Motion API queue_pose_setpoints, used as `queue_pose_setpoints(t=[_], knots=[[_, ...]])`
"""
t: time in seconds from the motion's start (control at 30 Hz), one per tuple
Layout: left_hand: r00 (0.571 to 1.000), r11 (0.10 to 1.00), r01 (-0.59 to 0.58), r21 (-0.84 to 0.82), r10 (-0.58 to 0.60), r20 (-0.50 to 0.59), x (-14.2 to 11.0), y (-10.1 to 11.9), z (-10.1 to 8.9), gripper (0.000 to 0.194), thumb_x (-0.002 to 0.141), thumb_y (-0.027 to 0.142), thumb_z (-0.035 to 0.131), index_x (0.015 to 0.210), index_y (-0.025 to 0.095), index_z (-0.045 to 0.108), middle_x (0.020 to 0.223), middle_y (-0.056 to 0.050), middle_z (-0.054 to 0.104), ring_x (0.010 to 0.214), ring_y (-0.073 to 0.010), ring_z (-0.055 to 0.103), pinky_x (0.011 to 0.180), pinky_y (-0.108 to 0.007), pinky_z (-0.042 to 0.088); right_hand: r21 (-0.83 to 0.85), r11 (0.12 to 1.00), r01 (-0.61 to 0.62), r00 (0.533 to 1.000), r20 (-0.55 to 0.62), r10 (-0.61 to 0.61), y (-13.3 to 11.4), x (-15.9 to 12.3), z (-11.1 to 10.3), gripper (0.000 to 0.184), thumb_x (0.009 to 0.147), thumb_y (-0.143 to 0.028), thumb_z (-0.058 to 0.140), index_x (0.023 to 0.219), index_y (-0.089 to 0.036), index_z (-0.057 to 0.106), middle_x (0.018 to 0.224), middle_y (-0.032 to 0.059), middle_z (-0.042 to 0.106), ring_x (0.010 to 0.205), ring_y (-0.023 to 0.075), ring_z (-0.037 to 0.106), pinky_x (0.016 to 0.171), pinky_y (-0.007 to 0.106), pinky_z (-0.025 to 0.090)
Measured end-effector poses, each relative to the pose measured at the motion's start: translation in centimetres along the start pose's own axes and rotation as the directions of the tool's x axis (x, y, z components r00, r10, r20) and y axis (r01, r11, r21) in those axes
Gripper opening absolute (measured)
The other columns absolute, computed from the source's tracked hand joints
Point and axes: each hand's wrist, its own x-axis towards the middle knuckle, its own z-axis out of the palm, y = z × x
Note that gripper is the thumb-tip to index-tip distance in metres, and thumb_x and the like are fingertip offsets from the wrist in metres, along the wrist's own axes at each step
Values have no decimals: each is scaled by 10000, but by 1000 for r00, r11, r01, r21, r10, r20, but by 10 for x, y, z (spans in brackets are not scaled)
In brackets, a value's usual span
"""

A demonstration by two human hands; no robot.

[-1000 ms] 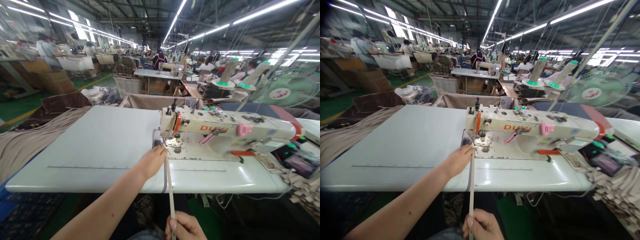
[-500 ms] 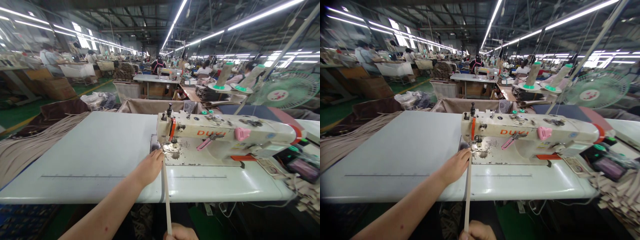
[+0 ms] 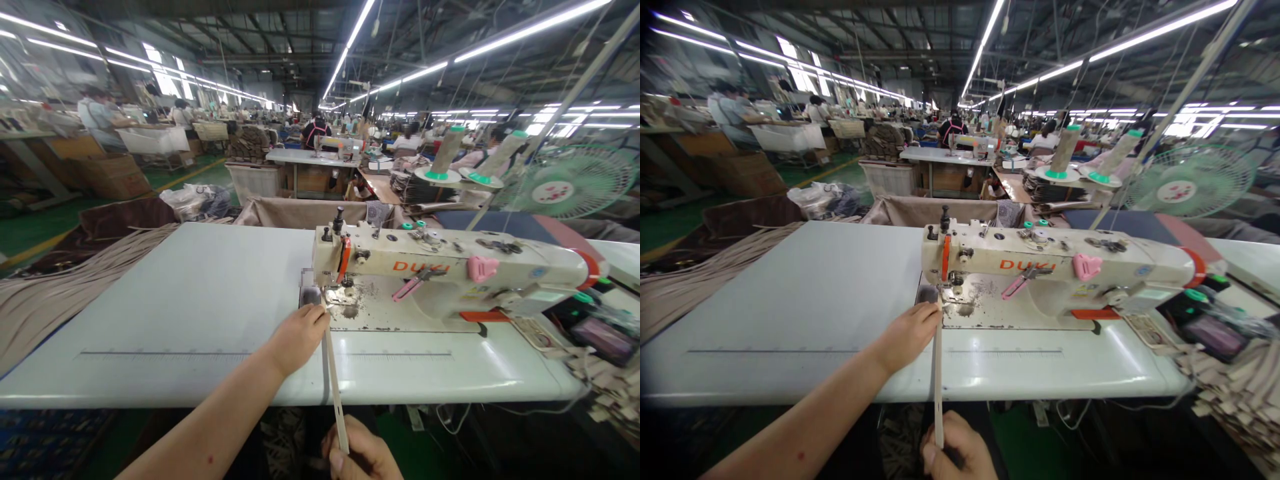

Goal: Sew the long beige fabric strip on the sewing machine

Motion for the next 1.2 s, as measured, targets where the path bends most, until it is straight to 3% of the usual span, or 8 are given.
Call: queue_pose_setpoints(t=[0.1,0.27,0.47,0.53,0.63,0.9,1.07,1.2], knots=[[1000,1000,5,-5,-5,3,0,0,1,125,1011,141,530,1099,153,618,1187,-101,644,1199,-255,612,1058,-378,544,71,994,-87,991,-98,94,2,4,5,371,906,-582,698,894,-228,805,876,76,728,854,247,658,840,365,515],[999,999,-37,20,36,33,0,-1,3,151,1030,139,489,1105,143,619,1192,-105,650,1220,-255,600,1086,-389,525,380,909,-169,956,-161,245,13,12,18,560,800,-715,742,1061,-220,755,840,67,759,819,247,694,773,348,555],[1000,999,17,-41,-16,13,0,0,2,146,1037,164,480,1114,147,603,1170,-102,650,1196,-246,614,1073,-395,536,-169,982,-87,930,-368,19,-15,18,16,380,925,-544,682,1080,-208,768,848,82,715,723,231,658,702,345,541],[1000,998,24,-51,-24,7,0,0,1,153,1036,167,480,1123,149,604,1180,-109,651,1210,-245,612,1065,-398,543,-199,975,-102,936,-351,26,-27,23,15,407,978,-546,595,1147,-210,748,836,83,703,641,208,651,584,318,528],[999,998,32,-58,-31,6,1,0,-1,165,1027,163,489,1138,158,611,1198,-109,649,1204,-240,617,1059,-397,549,-15,982,-186,960,-216,179,-33,31,16,479,961,-635,564,1065,-198,729,724,21,652,490,155,619,382,236,395],[1000,999,-5,-44,5,0,-2,-1,-1,139,1025,150,487,1084,162,612,1140,-105,649,1189,-249,614,1032,-399,562,422,883,-207,972,-17,236,-19,20,12,417,850,-576,771,842,-161,732,627,-1,659,582,151,673,549,228,438],[1000,998,10,-55,-9,16,-2,-2,1,126,1026,142,490,1075,159,604,1155,-100,647,1191,-248,619,1037,-393,558,265,956,-123,989,-46,140,-17,3,8,415,938,-532,684,756,-172,778,777,68,728,821,231,670,785,331,477],[1000,999,2,-38,-2,23,-3,-2,3,138,1033,151,476,1092,155,601,1171,-104,647,1214,-253,613,1047,-397,553,109,991,-82,996,-34,86,-14,-3,5,425,971,-537,626,773,-204,801,832,66,715,833,240,641,779,340,451]])
